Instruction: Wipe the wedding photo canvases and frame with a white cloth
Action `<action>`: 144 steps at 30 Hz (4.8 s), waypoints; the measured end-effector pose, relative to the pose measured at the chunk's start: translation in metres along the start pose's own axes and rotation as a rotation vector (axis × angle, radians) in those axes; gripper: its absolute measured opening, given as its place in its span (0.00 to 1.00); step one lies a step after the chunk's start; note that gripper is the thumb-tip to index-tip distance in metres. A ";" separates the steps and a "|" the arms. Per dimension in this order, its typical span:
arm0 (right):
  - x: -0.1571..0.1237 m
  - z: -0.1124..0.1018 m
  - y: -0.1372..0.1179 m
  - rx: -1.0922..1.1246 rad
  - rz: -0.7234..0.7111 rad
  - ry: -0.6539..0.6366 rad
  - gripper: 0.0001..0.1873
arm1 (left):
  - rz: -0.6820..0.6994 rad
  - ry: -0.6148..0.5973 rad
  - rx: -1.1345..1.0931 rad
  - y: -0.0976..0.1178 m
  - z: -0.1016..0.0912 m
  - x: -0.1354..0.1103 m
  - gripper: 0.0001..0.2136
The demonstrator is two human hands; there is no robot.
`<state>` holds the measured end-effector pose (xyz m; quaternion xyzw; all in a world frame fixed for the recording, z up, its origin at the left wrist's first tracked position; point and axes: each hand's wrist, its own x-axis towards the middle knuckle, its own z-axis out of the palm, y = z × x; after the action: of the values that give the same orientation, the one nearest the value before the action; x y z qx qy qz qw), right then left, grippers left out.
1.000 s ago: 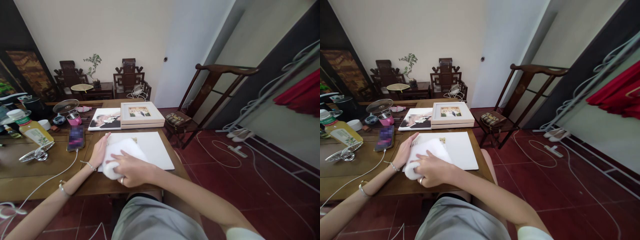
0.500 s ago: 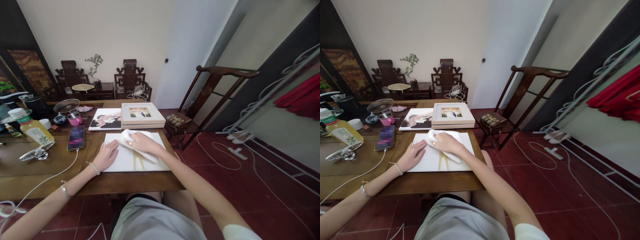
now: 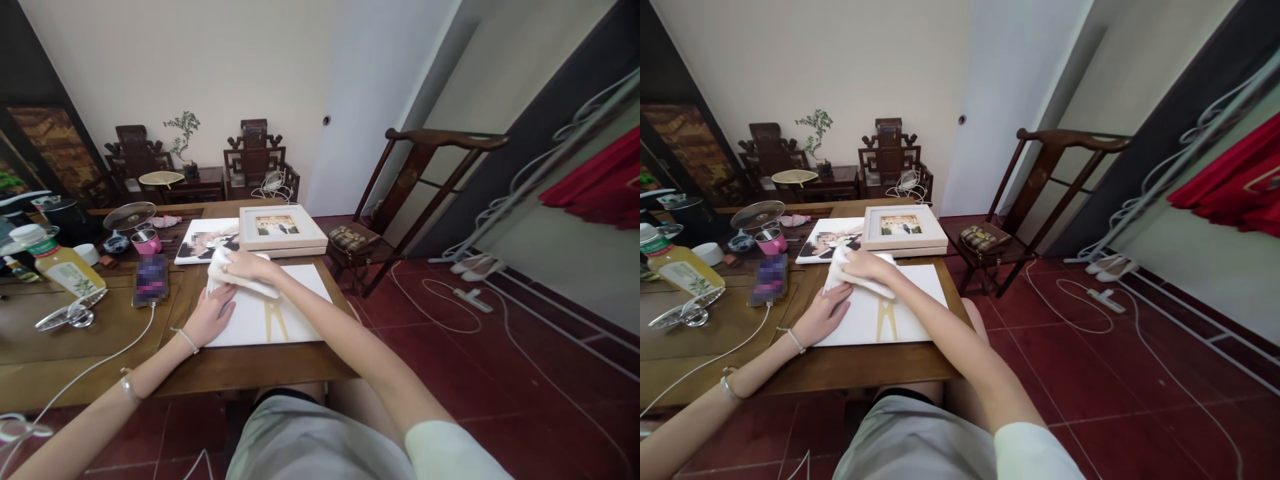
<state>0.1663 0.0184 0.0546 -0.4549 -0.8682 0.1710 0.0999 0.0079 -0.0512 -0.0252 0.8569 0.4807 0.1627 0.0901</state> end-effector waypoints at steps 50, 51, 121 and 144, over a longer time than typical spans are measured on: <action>-0.233 0.005 0.026 -0.028 -0.052 -0.070 0.10 | -0.026 -0.009 0.015 -0.001 0.005 -0.001 0.20; -0.235 0.005 0.024 -0.025 -0.050 -0.077 0.10 | -0.026 -0.013 0.017 -0.001 0.004 0.000 0.20; -0.096 0.033 0.012 -0.148 -0.084 0.063 0.14 | -0.033 -0.037 0.014 0.000 0.003 0.000 0.21; -0.168 0.043 -0.046 -0.072 -0.190 -0.042 0.14 | -0.035 -0.062 0.056 0.001 0.003 -0.001 0.21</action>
<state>0.2125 -0.1532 0.0301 -0.3700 -0.9150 0.1390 0.0813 0.0091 -0.0528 -0.0276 0.8552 0.4970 0.1207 0.0838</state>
